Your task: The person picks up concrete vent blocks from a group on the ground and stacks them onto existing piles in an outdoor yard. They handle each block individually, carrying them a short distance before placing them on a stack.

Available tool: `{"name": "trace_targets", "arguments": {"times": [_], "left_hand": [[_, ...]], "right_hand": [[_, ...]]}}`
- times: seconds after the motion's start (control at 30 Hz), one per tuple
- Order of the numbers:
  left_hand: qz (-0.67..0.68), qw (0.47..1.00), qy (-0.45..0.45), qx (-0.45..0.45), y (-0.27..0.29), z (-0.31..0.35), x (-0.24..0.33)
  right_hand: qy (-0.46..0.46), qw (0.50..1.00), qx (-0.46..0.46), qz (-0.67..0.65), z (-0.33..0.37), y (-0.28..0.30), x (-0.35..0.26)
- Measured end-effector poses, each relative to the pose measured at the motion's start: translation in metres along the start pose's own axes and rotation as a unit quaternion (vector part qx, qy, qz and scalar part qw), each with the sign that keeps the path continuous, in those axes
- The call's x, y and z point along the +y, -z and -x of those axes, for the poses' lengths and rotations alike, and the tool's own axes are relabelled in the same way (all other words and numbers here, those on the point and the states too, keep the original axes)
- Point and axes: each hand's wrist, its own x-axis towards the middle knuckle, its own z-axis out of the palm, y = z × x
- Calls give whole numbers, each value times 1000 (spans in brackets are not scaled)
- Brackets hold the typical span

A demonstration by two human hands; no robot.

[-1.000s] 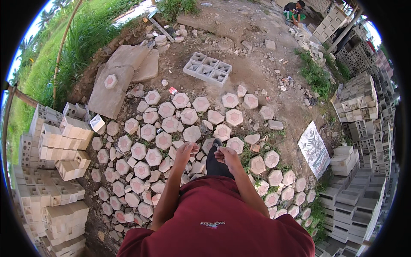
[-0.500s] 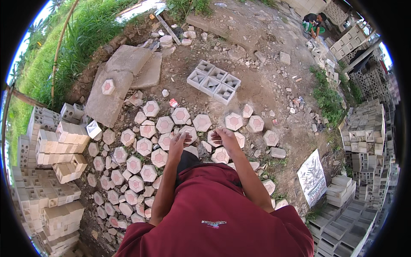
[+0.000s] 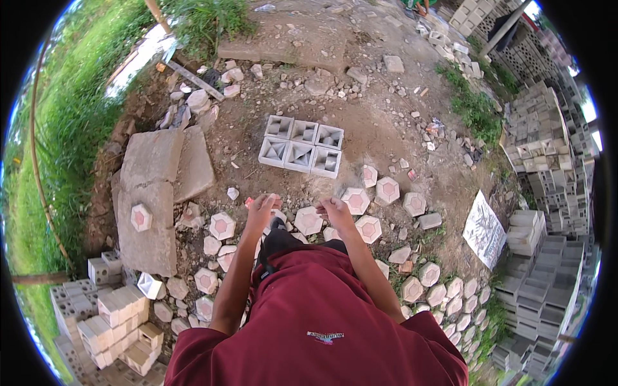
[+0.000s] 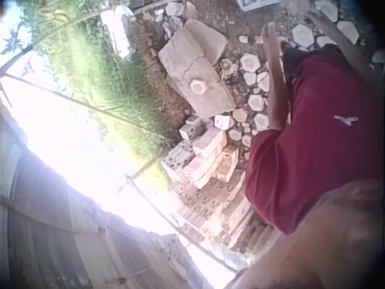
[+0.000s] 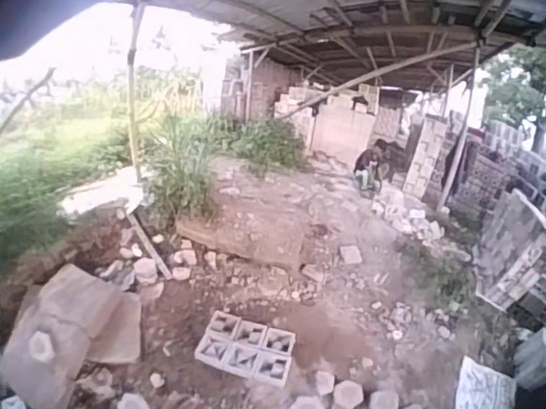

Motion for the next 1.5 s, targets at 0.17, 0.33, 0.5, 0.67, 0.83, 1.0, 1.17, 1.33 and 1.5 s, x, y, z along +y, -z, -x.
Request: {"name": "trace_targets", "arguments": {"times": [0.17,0.33,0.5,0.67,0.83,1.0,1.17,1.33,1.5], "left_hand": [[-99,993,18,-66,42,-91,48],[-51,996,20,-70,28,-152,76],[12,995,85,-59,8,-179,72],[89,986,141,14,-7,-220,34],[155,962,193,110,-42,-295,-38],[78,962,224,133,-88,-425,-183],[-215,963,145,67,-126,-573,-329],[-305,940,151,-37,-145,-678,-413],[-381,899,206,-67,-144,-696,-459]], "right_hand": [[14,998,58,3,-20,-20,-3],[-9,984,143,107,-62,-6,-10],[-11,981,164,101,-146,10,-45],[-1,955,88,284,-251,29,-75],[16,918,-75,389,-356,75,-5],[-94,749,-204,623,-480,156,134],[-111,656,-243,706,-618,193,268],[175,599,-285,728,-728,193,374],[140,467,-383,785,-776,193,415]]}}
